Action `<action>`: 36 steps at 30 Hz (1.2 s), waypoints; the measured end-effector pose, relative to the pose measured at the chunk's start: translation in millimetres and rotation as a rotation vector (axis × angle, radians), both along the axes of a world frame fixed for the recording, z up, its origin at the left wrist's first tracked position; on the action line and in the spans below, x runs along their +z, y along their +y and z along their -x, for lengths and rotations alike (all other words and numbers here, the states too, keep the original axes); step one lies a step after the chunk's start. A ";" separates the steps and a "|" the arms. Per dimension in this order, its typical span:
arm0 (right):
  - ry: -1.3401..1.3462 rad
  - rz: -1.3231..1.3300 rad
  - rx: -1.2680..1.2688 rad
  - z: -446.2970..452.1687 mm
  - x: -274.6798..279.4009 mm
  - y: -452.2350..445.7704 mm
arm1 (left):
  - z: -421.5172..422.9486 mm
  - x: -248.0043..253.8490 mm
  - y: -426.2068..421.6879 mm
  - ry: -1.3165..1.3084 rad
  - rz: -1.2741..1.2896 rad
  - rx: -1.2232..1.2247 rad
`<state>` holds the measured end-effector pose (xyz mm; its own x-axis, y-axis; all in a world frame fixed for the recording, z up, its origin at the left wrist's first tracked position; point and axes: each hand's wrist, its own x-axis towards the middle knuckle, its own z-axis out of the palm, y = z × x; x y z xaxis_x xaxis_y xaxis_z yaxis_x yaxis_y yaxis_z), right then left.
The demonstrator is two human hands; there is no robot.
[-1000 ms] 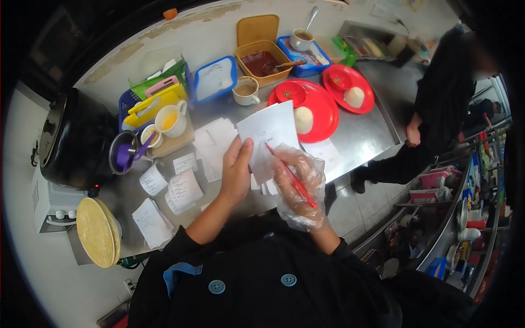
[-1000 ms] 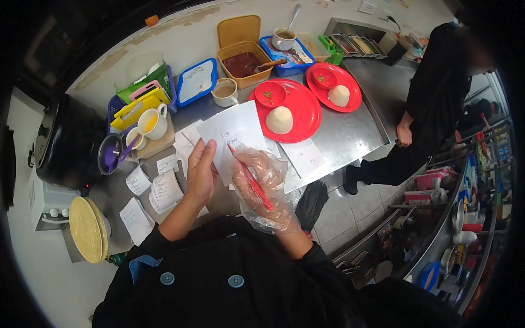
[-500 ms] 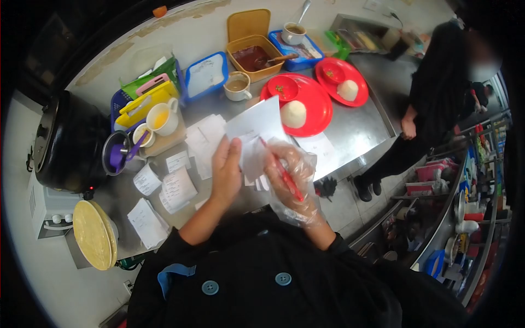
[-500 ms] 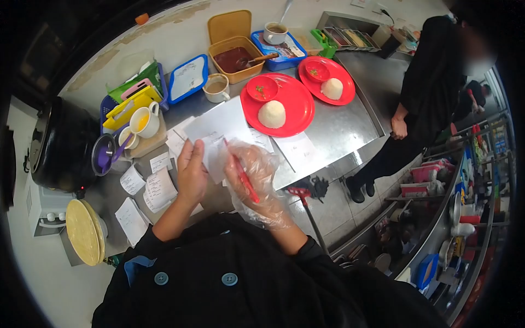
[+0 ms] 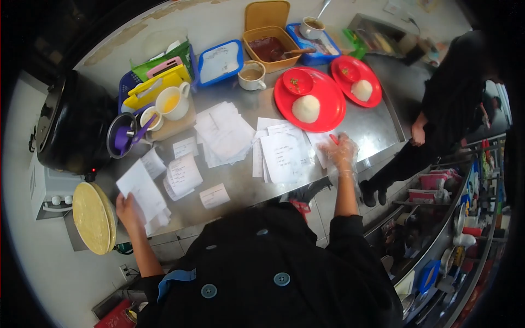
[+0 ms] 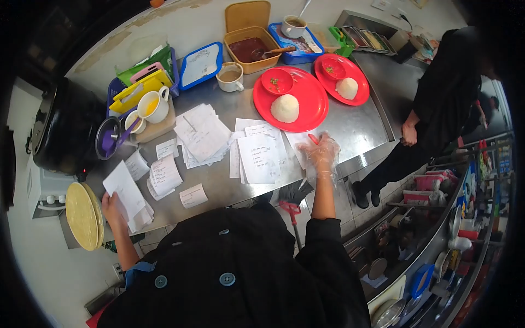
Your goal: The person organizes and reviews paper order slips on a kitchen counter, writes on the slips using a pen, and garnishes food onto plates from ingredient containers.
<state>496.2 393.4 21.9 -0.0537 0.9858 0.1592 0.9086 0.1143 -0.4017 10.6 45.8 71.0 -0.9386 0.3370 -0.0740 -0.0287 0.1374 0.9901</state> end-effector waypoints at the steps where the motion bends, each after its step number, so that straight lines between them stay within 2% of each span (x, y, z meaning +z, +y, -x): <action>1: 0.118 0.116 -0.030 -0.1 2.2 -0.6 | 12.7 -13.5 -24.5 -0.001 0.004 0.010; 2: 0.234 0.230 -0.062 -3.0 4.1 0.9 | 23.1 -28.0 -46.7 -0.013 0.084 0.026; 3: 0.032 0.197 -0.062 -15.0 -14.9 9.9 | 26.9 -41.0 -61.4 -0.026 0.163 0.040; 4: 0.029 0.196 -0.055 -19.6 -8.3 8.6 | 26.2 -51.9 -69.3 -0.029 0.162 0.046; 7: 0.604 0.454 -0.120 -40.8 1.9 -3.6 | 22.2 -75.3 -81.1 -0.038 0.154 0.102; 9: 0.631 0.499 -0.159 -49.4 9.9 -9.0 | 13.4 -82.1 -75.4 0.487 0.799 0.191; 10: 0.661 0.541 -0.204 -52.6 16.4 -13.4 | 2.9 -69.1 -63.3 0.487 0.795 0.183; 11: 0.877 0.570 -0.218 -55.4 14.7 -18.5 | -13.4 -43.7 -42.6 0.814 0.839 0.189; 12: 0.875 0.563 -0.229 -55.2 19.2 -22.8 | -31.5 -29.2 -19.0 1.143 0.868 0.192; 14: 1.033 0.665 -0.232 -51.7 31.6 -29.9 | -68.3 -26.2 38.4 0.580 0.232 -0.129; 15: 1.032 0.663 -0.233 -52.6 27.8 -31.7 | -99.0 -9.3 72.7 0.406 0.183 -0.351; 16: 1.053 0.645 -0.204 -53.8 20.4 -32.6 | -122.5 -13.0 101.3 0.270 0.168 -0.552; 17: 1.077 0.628 -0.174 -53.3 16.5 -33.9 | -152.7 -7.7 132.0 0.201 -0.009 -0.768; 18: 1.081 0.624 -0.174 -45.7 25.7 -39.2 | -179.4 4.6 159.7 0.298 0.045 -0.938; 20: 1.190 0.795 -0.093 -18.9 63.3 -53.8 | -221.0 9.3 205.6 0.448 -0.053 -1.091; 21: 1.163 0.800 -0.076 -9.9 74.3 -59.7 | -235.6 15.5 222.9 0.537 -0.098 -1.153; 24: 1.081 0.808 0.031 4.4 85.8 -67.9 | -255.1 30.1 254.2 0.576 -0.227 -1.244; 25: 1.131 0.810 0.104 4.8 84.8 -69.9 | -253.7 27.0 259.6 0.580 -0.227 -1.248; 26: 1.136 0.807 0.101 7.5 85.0 -72.3 | -251.1 22.1 263.5 0.229 -0.170 -1.297; 27: 1.298 0.776 0.014 11.9 85.7 -75.6 | -248.7 25.1 263.6 -0.125 -0.108 -1.320; 28: 1.457 0.741 -0.076 16.6 85.5 -79.1 | -245.1 27.7 260.5 -0.125 -0.104 -1.322; 30: 1.478 0.696 -0.108 22.0 82.3 -77.8 | -234.9 39.8 250.0 -0.460 -0.073 -1.257; 32: 1.880 1.079 0.083 22.3 81.0 -70.1 | -226.7 45.8 240.2 -0.465 -0.040 -1.227; 34: 1.921 1.049 0.027 36.8 94.3 -75.2 | -216.6 46.0 231.4 -0.491 -0.072 -1.197; 36: 1.991 1.185 0.170 46.7 100.5 -74.4 | -207.7 48.3 221.9 -0.504 -0.093 -1.161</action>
